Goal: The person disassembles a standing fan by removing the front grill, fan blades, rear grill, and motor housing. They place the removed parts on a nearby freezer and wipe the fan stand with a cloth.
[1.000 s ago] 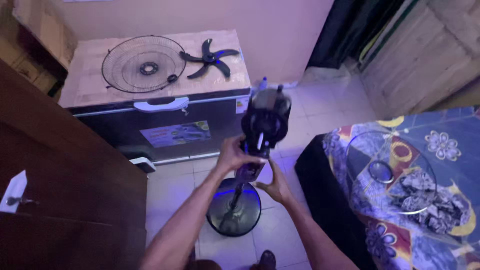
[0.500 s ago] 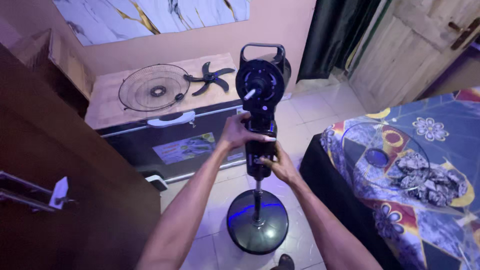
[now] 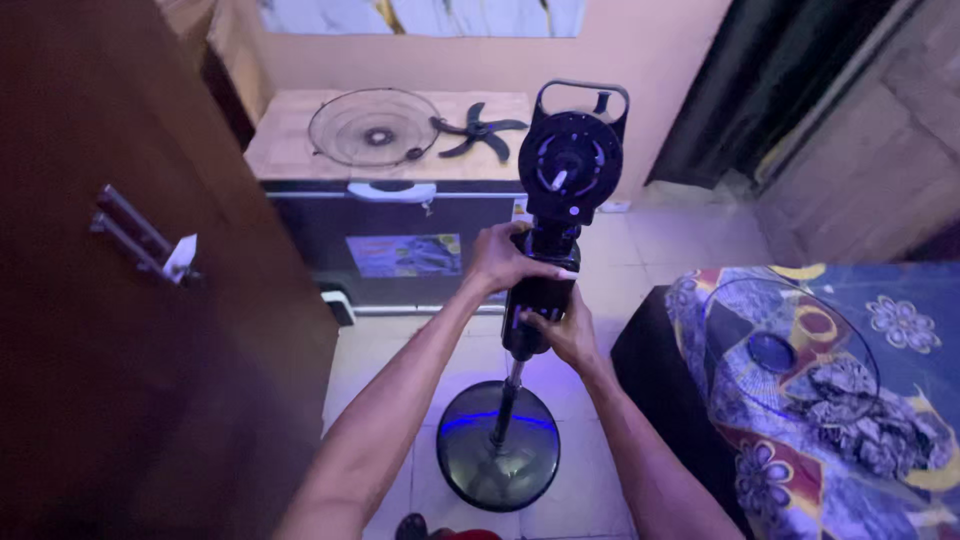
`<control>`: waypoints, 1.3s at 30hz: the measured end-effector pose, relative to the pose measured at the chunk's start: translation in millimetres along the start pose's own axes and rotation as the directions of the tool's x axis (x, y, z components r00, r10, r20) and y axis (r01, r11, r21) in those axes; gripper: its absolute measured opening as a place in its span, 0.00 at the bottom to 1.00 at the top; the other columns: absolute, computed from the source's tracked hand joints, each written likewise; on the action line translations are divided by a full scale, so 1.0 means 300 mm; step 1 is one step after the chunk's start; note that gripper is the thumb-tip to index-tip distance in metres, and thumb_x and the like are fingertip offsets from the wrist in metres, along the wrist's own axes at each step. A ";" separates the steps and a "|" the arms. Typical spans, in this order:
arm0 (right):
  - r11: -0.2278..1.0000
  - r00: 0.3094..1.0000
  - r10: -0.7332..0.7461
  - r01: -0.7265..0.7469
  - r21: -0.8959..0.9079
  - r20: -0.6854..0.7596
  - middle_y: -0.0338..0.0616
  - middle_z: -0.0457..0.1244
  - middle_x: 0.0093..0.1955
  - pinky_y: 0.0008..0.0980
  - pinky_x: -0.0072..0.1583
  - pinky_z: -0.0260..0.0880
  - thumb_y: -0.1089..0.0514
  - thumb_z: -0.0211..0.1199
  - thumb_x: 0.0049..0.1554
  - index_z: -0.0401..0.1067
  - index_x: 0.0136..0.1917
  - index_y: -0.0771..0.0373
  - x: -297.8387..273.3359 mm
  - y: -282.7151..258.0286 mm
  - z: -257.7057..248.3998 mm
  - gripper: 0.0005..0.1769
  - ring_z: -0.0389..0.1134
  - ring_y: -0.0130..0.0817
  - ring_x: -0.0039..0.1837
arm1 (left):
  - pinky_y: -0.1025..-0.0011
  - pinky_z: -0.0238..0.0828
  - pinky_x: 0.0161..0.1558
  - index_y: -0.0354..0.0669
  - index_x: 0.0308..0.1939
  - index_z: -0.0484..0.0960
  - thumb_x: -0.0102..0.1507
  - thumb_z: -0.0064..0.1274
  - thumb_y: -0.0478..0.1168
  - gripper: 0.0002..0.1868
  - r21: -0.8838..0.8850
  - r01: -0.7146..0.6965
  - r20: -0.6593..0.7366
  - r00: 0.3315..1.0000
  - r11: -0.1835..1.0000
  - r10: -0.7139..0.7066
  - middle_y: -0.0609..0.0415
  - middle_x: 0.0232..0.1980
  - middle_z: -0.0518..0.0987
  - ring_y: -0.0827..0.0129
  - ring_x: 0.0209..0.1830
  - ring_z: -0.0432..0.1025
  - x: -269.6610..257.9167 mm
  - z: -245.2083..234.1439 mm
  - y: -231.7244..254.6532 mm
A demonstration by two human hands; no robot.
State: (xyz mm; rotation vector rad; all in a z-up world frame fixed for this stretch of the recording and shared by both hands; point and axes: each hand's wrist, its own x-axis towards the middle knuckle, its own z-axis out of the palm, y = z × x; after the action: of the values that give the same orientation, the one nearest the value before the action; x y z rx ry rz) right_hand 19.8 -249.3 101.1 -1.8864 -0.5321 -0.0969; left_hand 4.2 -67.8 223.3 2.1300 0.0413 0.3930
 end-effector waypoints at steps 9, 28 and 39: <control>0.980 0.972 0.015 -0.061 0.191 0.236 0.46 0.67 0.62 0.39 0.63 0.73 0.58 0.80 0.43 0.63 0.70 0.62 -0.086 0.071 -0.131 0.45 0.69 0.36 0.65 | 0.70 0.78 0.47 0.37 0.52 0.85 0.28 0.77 0.65 0.54 0.002 0.091 -0.124 0.988 0.996 -0.090 0.49 0.43 0.87 0.68 0.40 0.82 -0.166 0.076 0.117; 0.992 0.988 0.010 -0.030 0.126 0.157 0.47 0.66 0.65 0.41 0.71 0.62 0.60 0.82 0.39 0.61 0.72 0.63 -0.297 -0.057 0.047 0.51 0.65 0.38 0.69 | 0.69 0.76 0.53 0.37 0.53 0.85 0.30 0.78 0.65 0.53 0.051 0.042 -0.065 0.997 0.998 -0.039 0.47 0.49 0.86 0.67 0.46 0.81 -0.353 -0.067 -0.002; 0.988 0.984 0.003 -0.030 0.151 0.177 0.46 0.67 0.62 0.41 0.70 0.66 0.60 0.82 0.40 0.62 0.70 0.63 -0.302 0.004 0.045 0.49 0.68 0.39 0.67 | 0.69 0.77 0.51 0.35 0.53 0.85 0.29 0.77 0.64 0.54 -0.026 0.042 -0.015 0.999 0.999 -0.042 0.48 0.47 0.87 0.67 0.45 0.81 -0.378 -0.063 0.018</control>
State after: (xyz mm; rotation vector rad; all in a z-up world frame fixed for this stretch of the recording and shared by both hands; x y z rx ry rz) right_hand -63.5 -265.9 66.2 -1.7572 -0.6263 0.1201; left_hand -109.5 -75.9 207.5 2.0977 0.0896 0.3834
